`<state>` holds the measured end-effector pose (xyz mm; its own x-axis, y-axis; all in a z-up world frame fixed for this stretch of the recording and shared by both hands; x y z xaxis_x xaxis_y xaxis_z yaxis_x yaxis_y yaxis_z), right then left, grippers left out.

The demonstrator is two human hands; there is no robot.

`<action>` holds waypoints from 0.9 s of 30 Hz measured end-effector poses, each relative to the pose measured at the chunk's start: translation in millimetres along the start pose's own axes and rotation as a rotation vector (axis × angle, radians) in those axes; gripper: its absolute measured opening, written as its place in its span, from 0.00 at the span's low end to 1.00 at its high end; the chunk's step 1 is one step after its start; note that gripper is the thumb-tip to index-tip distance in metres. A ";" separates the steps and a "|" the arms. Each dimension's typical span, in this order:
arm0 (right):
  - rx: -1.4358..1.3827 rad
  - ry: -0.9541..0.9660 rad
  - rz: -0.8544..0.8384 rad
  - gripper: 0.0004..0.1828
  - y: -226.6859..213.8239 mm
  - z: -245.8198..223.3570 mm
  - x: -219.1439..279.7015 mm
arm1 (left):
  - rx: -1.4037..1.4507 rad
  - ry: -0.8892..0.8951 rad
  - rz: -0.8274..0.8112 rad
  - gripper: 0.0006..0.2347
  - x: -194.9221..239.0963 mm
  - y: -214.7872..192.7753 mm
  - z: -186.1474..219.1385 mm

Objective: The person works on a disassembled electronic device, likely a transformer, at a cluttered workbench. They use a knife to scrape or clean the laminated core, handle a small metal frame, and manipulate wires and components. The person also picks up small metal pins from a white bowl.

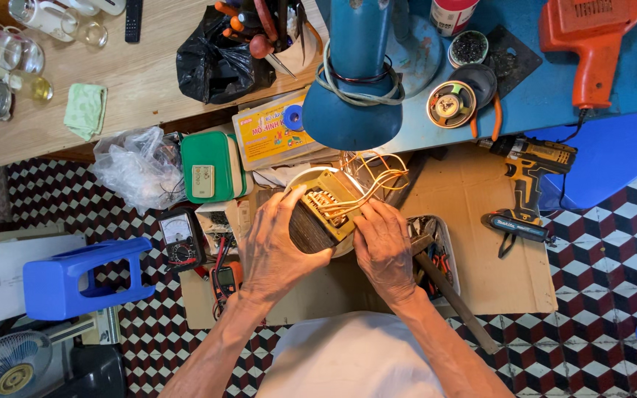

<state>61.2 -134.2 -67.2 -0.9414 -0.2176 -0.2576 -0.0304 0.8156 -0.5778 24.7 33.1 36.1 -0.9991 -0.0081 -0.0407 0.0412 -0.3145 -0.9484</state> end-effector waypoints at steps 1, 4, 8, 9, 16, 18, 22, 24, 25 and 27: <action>0.013 -0.013 -0.003 0.15 -0.4 0.7 0.1 | -0.002 0.007 -0.002 0.42 -0.1 0.2 0.0; 0.042 -0.037 -0.007 0.14 -1.6 2.9 -0.1 | 0.009 0.016 0.000 0.42 -0.4 0.8 0.6; 0.061 -0.029 0.022 0.13 0.9 2.0 0.0 | 0.012 0.036 0.013 0.41 -1.4 -0.5 0.4; 0.069 -0.028 0.031 0.12 1.4 1.7 0.7 | 0.013 0.036 0.015 0.41 -1.2 -0.9 0.0; -0.013 -0.039 -0.039 0.16 -4.3 4.3 -0.2 | 0.013 0.035 0.025 0.41 -5.1 -2.4 3.2; -0.009 -0.036 -0.053 0.18 -5.6 5.4 -3.4 | 0.025 0.030 0.022 0.41 -8.6 -2.4 5.6; -0.024 0.061 -0.101 0.25 -9.3 4.6 -3.5 | 0.063 0.023 0.002 0.42 -19.5 -2.0 10.6; -0.036 0.111 -0.099 0.29 -14.1 6.5 0.0 | 0.070 0.003 -0.018 0.42 -22.1 -1.1 12.1; -0.057 0.130 -0.101 0.30 -16.0 6.5 2.3 | 0.073 -0.019 -0.040 0.42 -22.1 -1.4 11.6; -0.100 0.166 -0.104 0.31 -19.5 6.1 7.3 | 0.080 -0.033 -0.051 0.42 -21.7 -0.6 10.9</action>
<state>57.0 -154.9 -62.6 -0.9736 -0.2191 -0.0647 -0.1559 0.8441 -0.5129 46.3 23.1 41.0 -0.9996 -0.0208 0.0187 -0.0091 -0.3901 -0.9207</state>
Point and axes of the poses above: each hand's wrist, its own x-axis away from the middle knuckle, its own y-axis out of the palm, z = x × y, the point moved 1 cm from there along -x, towards the middle knuckle, and after that the axes turned 14 degrees about y, right-handed, at the moved point
